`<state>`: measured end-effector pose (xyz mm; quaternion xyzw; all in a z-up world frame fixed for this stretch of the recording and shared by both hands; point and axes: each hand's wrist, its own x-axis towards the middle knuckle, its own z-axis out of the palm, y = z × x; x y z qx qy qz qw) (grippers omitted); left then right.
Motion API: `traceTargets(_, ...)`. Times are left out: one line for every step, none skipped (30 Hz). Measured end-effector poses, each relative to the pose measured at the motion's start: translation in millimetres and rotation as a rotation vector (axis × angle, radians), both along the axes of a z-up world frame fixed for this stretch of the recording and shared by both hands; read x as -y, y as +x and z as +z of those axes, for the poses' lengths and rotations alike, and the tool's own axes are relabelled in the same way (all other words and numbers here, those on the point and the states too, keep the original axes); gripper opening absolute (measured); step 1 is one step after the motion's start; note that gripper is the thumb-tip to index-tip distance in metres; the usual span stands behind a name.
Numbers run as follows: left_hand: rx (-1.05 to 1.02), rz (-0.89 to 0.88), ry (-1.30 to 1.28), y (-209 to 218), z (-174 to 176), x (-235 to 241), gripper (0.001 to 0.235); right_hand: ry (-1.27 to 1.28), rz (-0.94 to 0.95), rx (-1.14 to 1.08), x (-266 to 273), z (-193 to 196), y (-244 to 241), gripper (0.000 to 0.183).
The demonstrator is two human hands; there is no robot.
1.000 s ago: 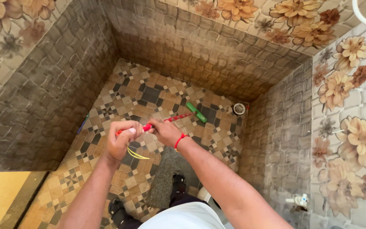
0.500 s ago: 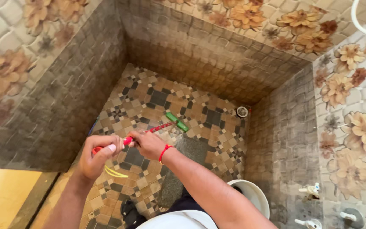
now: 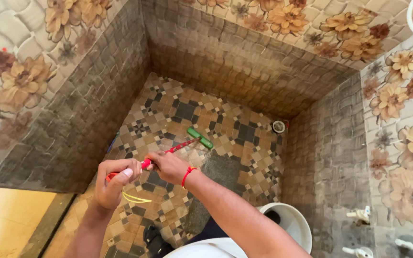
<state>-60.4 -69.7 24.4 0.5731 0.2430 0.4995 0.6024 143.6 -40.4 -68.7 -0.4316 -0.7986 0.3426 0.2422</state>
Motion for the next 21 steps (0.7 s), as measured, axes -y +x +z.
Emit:
traceTargets(-0.008,0.002,-0.016,7,0,-5,0.029,0.019,-0.005,-0.017,-4,3,6,0.018)
traceTargets(-0.022,0.019,0.005,16,1,-9,0.030,-0.013,-0.018,0.025,-9,7,13,0.019)
traceTargets(-0.036,0.037,0.025,26,1,-15,0.030,-0.044,-0.031,0.068,-14,11,23,0.021)
traceTargets(-0.051,0.055,0.041,38,1,-19,0.030,-0.080,-0.044,0.111,-19,14,34,0.022)
traceTargets(-0.052,0.066,0.028,51,1,-23,0.030,-0.074,-0.050,0.126,-23,17,47,0.021)
traceTargets(-0.059,0.074,0.016,66,1,-27,0.031,-0.067,-0.060,0.136,-28,18,60,0.020)
traceTargets(-0.066,0.082,0.004,82,1,-32,0.031,-0.060,-0.070,0.146,-33,17,75,0.020)
traceTargets(-0.051,0.055,0.007,97,0,-38,0.031,-0.050,-0.078,0.127,-38,14,90,0.021)
traceTargets(-0.035,0.029,0.010,113,-1,-45,0.031,-0.040,-0.086,0.108,-45,10,105,0.022)
traceTargets(-0.018,0.005,0.012,128,-4,-52,0.031,-0.030,-0.093,0.090,-52,5,121,0.023)
traceTargets(-0.017,0.012,0.014,143,-7,-60,0.031,-0.011,-0.103,0.088,-59,-1,137,0.024)
traceTargets(-0.015,0.017,0.018,160,-11,-68,0.031,0.010,-0.114,0.086,-67,-8,152,0.025)
traceTargets(-0.013,0.023,0.022,176,-15,-77,0.031,0.031,-0.125,0.084,-76,-16,167,0.027)
traceTargets(-0.040,0.049,-0.004,190,-19,-83,0.030,0.002,-0.138,0.095,-85,-23,183,0.029)
traceTargets(-0.067,0.076,-0.029,205,-24,-89,0.028,-0.028,-0.151,0.106,-96,-31,197,0.032)
traceTargets(-0.092,0.103,-0.061,220,-29,-93,0.027,-0.064,-0.163,0.119,-103,-38,212,0.035)
traceTargets(-0.094,0.103,-0.067,235,-35,-99,0.025,-0.029,-0.162,0.111,-109,-45,228,0.037)
traceTargets(-0.092,0.102,-0.071,251,-41,-107,0.023,0.008,-0.162,0.106,-117,-50,245,0.040)
traceTargets(-0.091,0.101,-0.075,266,-46,-115,0.021,0.045,-0.162,0.101,-125,-53,262,0.042)
traceTargets(-0.086,0.089,-0.042,281,-52,-122,0.021,0.052,-0.156,0.114,-131,-56,277,0.041)
traceTargets(-0.082,0.077,-0.010,294,-58,-128,0.020,0.059,-0.150,0.127,-137,-58,292,0.041)
